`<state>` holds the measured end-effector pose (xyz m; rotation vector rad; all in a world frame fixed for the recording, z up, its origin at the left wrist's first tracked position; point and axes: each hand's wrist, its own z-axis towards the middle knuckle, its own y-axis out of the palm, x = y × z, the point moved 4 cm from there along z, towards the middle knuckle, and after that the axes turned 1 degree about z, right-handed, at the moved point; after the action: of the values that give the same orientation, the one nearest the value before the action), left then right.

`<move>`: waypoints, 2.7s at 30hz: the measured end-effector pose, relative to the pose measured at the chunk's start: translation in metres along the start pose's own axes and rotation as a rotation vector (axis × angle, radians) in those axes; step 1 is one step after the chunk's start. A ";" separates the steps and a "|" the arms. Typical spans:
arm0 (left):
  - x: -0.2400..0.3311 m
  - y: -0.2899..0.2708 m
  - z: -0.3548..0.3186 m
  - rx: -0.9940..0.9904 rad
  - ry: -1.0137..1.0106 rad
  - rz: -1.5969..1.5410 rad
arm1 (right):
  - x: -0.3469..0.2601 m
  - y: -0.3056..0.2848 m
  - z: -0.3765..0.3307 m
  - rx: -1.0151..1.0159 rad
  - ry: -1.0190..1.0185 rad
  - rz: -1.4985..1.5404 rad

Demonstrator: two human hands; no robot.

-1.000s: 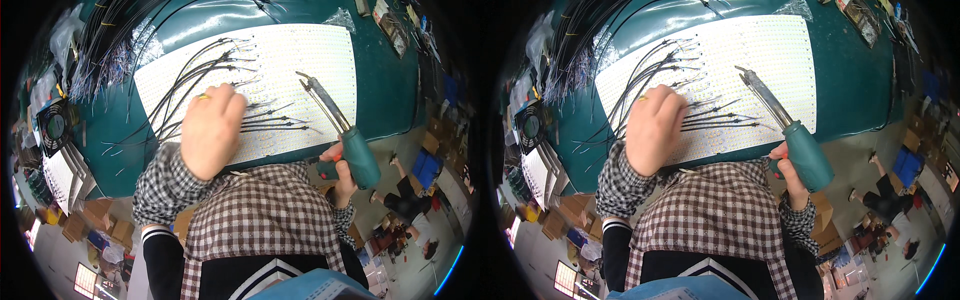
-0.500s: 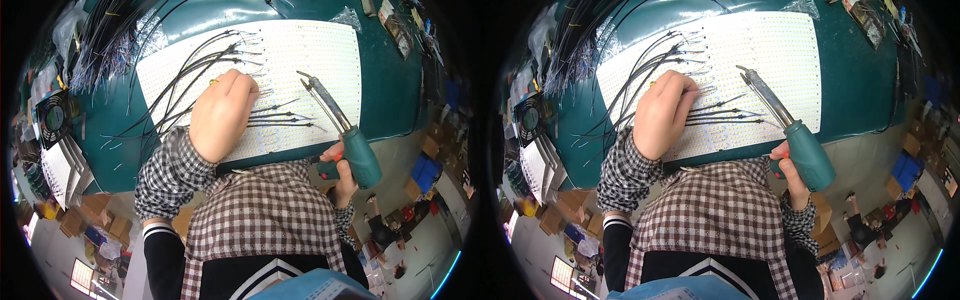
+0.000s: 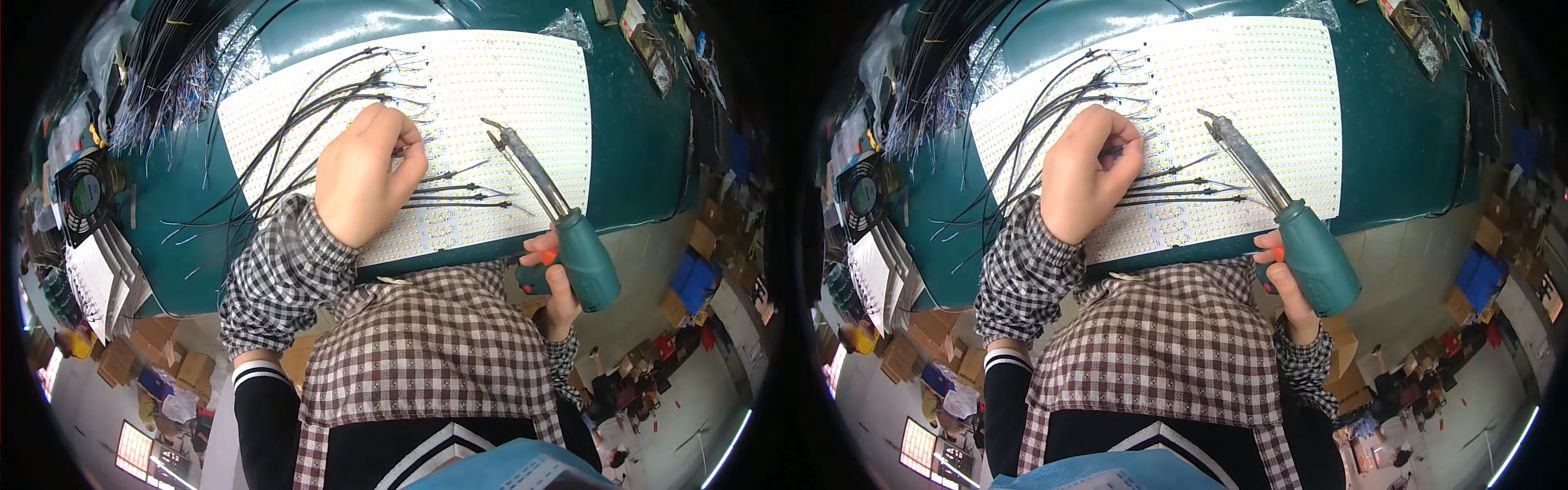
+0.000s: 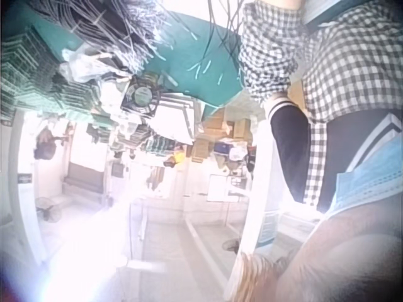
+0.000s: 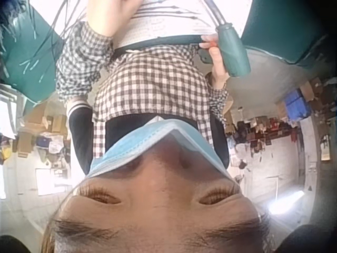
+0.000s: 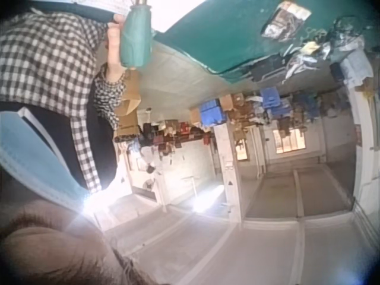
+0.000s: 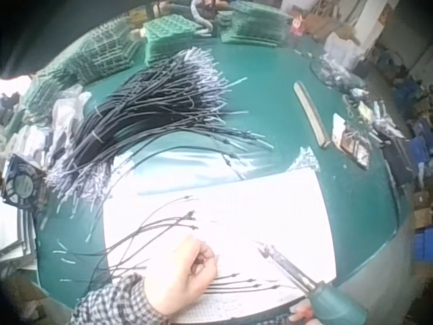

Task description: The person uses a soldering iron to attach black wires to a large LED panel. They hold the wires in place with one hand while applying heat and solder with the other, working sequentially along the panel's edge.

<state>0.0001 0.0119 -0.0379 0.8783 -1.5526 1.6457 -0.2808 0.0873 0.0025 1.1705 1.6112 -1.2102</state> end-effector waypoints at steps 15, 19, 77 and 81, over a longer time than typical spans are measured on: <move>-0.001 0.000 0.001 -0.015 0.016 0.024 | 0.000 0.004 0.001 -0.091 -0.002 0.013; -0.003 -0.002 0.004 -0.048 -0.023 -0.059 | 0.000 0.003 0.000 -0.108 0.007 0.009; 0.002 -0.001 0.007 -0.048 0.106 0.078 | 0.018 0.003 -0.006 -0.115 0.008 -0.093; 0.002 -0.001 0.007 -0.054 0.092 0.079 | 0.017 0.001 -0.006 -0.114 -0.018 -0.085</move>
<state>0.0002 0.0049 -0.0351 0.7113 -1.5786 1.6681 -0.2843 0.0965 -0.0129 1.0269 1.7079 -1.1626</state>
